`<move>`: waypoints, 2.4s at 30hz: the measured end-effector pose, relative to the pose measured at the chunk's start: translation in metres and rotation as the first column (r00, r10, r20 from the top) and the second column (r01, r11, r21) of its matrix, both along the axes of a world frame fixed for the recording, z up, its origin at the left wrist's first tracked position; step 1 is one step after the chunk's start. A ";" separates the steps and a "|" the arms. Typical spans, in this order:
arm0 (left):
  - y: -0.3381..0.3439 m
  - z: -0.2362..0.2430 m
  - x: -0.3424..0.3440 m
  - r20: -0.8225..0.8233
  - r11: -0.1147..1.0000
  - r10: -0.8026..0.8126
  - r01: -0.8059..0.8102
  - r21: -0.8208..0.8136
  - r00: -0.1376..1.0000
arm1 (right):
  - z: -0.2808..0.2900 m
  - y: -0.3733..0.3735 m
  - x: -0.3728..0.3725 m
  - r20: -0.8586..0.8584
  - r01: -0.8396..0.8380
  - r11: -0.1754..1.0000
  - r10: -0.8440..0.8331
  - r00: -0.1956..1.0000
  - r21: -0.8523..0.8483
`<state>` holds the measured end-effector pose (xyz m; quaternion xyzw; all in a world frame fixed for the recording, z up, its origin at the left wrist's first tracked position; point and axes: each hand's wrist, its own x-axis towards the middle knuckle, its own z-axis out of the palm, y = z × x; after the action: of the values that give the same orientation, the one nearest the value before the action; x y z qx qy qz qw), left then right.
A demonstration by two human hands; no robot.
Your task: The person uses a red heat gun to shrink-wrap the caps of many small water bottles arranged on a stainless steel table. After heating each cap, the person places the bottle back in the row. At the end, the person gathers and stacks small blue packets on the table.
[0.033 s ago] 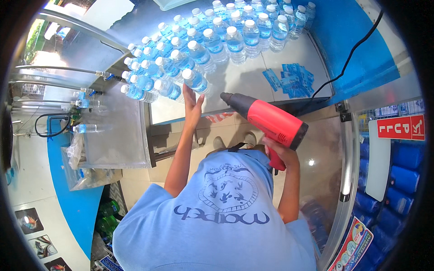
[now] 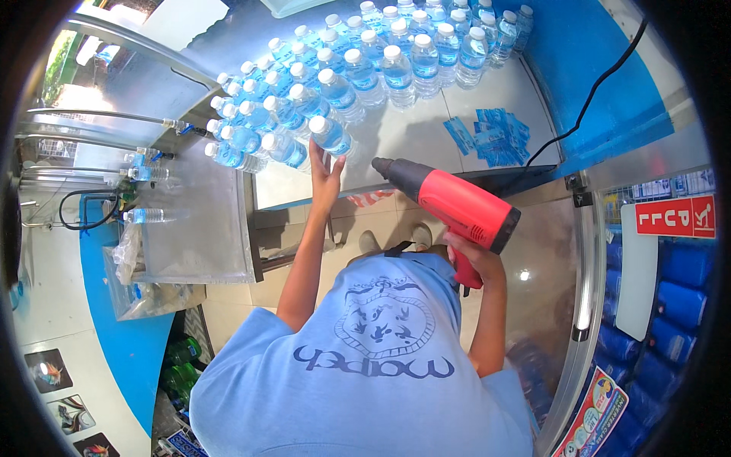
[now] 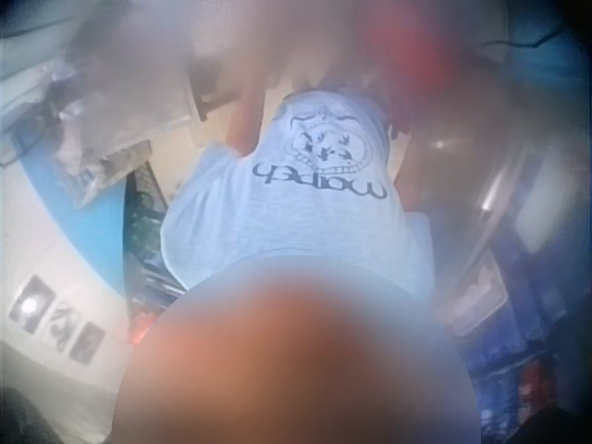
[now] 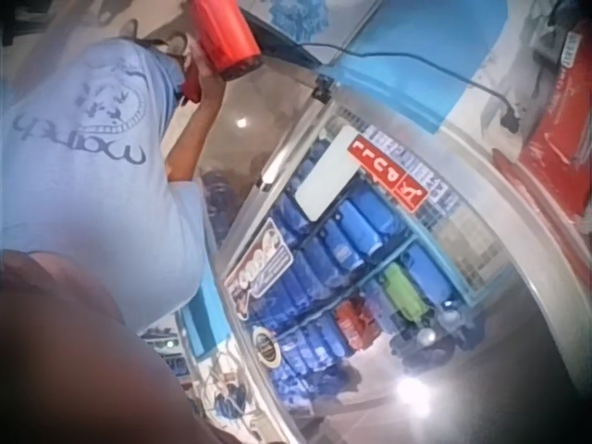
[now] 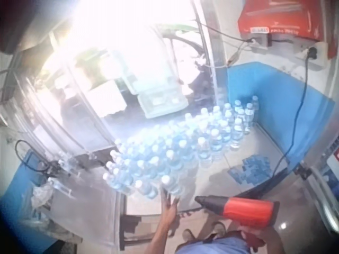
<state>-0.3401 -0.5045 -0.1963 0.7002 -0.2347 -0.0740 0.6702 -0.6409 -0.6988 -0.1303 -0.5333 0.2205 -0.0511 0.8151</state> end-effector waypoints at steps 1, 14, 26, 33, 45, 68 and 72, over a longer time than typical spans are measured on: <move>0.001 -0.007 0.008 -0.008 1.000 0.008 -0.007 0.020 1.000 | 0.001 0.000 0.000 0.012 0.008 1.000 -0.008 1.000 0.008; 0.002 0.006 0.028 -0.196 0.977 -0.150 0.114 -0.182 0.969 | -0.014 -0.017 0.039 0.145 -0.028 0.998 0.020 0.989 0.053; 0.005 0.001 0.033 -0.164 0.969 -0.173 0.138 -0.206 0.971 | -0.015 -0.019 0.060 0.109 -0.031 0.988 0.014 0.994 0.153; 0.006 -0.001 0.037 -0.192 0.965 -0.204 0.163 -0.207 0.960 | -0.014 -0.017 0.061 0.118 -0.038 0.988 0.020 0.993 0.149; 0.011 0.035 0.028 0.078 0.998 -0.050 0.047 0.035 0.996 | -0.015 -0.016 0.063 0.083 -0.033 0.991 0.023 0.996 0.129; -0.024 0.111 0.047 0.364 0.880 -0.089 -0.098 0.465 0.927 | -0.012 0.015 0.023 0.070 -0.085 0.988 0.095 0.993 -0.132; -0.022 0.111 0.045 0.347 0.874 -0.082 -0.100 0.476 0.934 | -0.012 0.021 0.024 0.028 -0.098 0.947 0.112 0.993 -0.305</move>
<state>-0.2951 -0.5265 -0.0856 0.8485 -0.3227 0.0006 0.4194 -0.6172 -0.6779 -0.1421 -0.6615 0.1632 -0.0528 0.7301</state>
